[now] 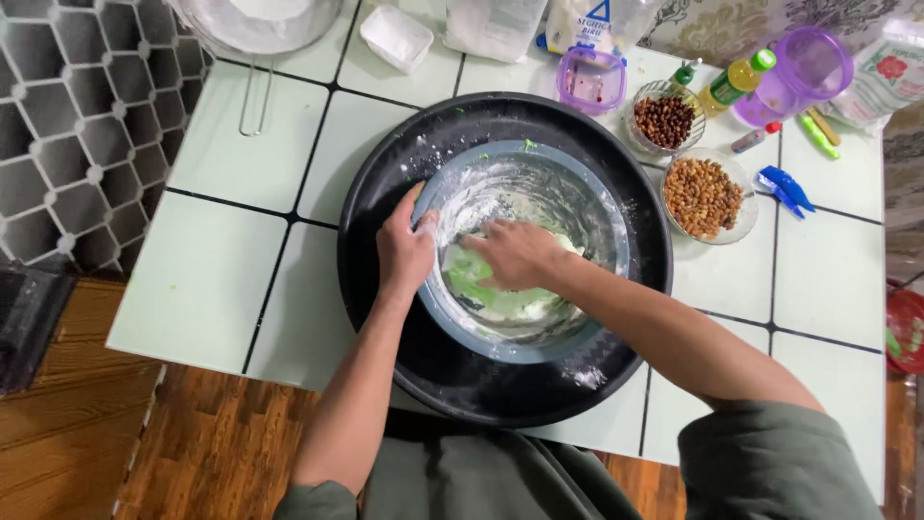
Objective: Kneading and folding green dough in a bowl on a production table
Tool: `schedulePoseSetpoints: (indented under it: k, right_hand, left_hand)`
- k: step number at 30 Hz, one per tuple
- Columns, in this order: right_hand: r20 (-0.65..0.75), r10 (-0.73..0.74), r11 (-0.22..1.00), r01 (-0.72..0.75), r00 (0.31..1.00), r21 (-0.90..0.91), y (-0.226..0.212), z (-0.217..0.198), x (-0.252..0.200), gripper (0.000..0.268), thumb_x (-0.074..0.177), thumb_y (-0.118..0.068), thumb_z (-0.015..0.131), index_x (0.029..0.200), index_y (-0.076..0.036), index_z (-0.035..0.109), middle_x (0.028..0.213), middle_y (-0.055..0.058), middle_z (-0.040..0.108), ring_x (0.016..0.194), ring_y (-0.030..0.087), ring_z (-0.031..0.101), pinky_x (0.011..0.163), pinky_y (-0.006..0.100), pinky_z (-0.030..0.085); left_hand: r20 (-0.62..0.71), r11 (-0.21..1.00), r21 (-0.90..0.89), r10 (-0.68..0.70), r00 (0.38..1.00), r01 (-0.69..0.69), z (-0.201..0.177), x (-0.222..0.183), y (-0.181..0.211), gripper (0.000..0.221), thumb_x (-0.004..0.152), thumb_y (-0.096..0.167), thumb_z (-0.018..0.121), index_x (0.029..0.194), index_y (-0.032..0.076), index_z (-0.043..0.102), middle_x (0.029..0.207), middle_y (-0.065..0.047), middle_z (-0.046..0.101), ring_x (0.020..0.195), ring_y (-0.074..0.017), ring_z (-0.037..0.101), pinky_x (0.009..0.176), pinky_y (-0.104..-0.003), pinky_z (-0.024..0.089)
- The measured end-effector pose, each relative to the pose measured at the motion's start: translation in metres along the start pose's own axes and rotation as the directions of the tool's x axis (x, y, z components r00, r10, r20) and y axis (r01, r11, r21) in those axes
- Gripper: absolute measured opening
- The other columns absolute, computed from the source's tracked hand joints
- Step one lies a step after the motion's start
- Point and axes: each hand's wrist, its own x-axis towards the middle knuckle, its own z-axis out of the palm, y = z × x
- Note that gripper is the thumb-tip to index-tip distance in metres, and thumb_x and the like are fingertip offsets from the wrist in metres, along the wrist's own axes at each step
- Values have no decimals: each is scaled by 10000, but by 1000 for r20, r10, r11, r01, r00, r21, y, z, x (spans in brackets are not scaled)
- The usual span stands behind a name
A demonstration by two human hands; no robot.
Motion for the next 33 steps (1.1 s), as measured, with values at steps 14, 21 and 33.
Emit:
schedulePoseSetpoints:
  k: [14,21,33]
  right_hand:
    - [-215,470,712,-224,856,666,15,-77,-61,585,845,-296,765,1345,-177,487,1054,248,699,1035,473,683,908,610,544]
    - [338,347,818,-458,875,348,2,-134,-112,804,882,-319,732,1565,-148,344,1564,385,270,1435,553,336,1157,650,374]
    - [-142,72,997,-73,987,-5,-9,16,-12,867,786,-709,700,1484,-262,448,1287,180,466,1195,377,495,826,555,547]
  left_hand:
    - [17,999,14,47,999,-47,-1,2,-4,397,955,229,658,1352,241,676,1247,-186,712,1226,-408,616,1041,-529,512]
    - [13,999,22,41,999,-42,0,-1,-3,402,970,228,644,1370,247,664,1277,-169,705,1239,-400,612,1044,-522,513]
    - [49,1000,-24,18,999,-17,-7,-9,18,430,987,179,621,1416,154,629,1350,-255,645,1299,-462,555,1069,-570,480]
